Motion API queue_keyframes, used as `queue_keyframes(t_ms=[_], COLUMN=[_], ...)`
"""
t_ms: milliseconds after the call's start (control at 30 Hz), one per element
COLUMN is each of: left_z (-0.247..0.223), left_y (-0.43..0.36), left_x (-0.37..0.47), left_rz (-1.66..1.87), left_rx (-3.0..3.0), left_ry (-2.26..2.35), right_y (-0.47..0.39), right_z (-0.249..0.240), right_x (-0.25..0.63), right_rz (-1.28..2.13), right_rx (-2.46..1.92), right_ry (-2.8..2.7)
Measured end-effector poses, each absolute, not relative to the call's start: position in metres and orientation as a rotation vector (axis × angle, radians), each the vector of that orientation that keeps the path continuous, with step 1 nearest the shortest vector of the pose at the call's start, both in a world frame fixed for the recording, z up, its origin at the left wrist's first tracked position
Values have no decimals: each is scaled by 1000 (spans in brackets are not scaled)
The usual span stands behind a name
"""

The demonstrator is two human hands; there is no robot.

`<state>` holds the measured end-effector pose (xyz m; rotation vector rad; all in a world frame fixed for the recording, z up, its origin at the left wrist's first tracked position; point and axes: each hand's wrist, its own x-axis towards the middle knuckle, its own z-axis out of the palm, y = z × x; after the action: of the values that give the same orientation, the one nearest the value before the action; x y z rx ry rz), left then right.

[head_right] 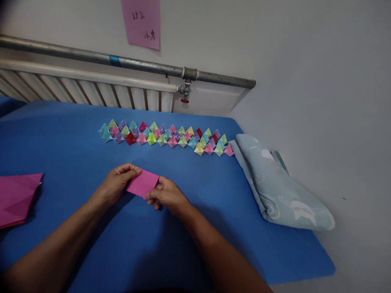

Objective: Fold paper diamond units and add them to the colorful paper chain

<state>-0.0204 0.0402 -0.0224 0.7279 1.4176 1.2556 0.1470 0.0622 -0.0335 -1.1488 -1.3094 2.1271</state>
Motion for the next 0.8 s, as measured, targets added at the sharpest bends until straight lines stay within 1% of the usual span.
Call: queue_keyframes(t_ms=[167, 300, 400, 467, 567, 633, 733, 800], left_z=[-20, -25, -32, -37, -37, -33, -27, -28], left_y=[37, 36, 38, 39, 38, 35, 27, 22], left_x=[-14, -12, -17, -22, -28, -30, -30, -29], left_rz=[1201, 1078, 1001, 945, 957, 924, 753, 698], left_rx=[714, 786, 918, 1027, 1226, 1343, 1480, 1627], left_ry=[1375, 1385, 1459, 1538, 1648, 1573, 1348, 1309], right_y=[67, 68, 67, 64, 60, 57, 56, 56], right_z=[-27, -29, -38, -45, -51, -51, -47, -43], right_x=[151, 152, 152, 153, 155, 155, 154, 155], right_rz=[1929, 1889, 1790, 1656, 1433, 1326, 1233, 1193], right_rx=[-1225, -1224, -1250, -1245, -1204, -1185, -1194, -1212], right_ry=[-1364, -1398, -1577, -1745, -1993, -2099, -2170, -2208])
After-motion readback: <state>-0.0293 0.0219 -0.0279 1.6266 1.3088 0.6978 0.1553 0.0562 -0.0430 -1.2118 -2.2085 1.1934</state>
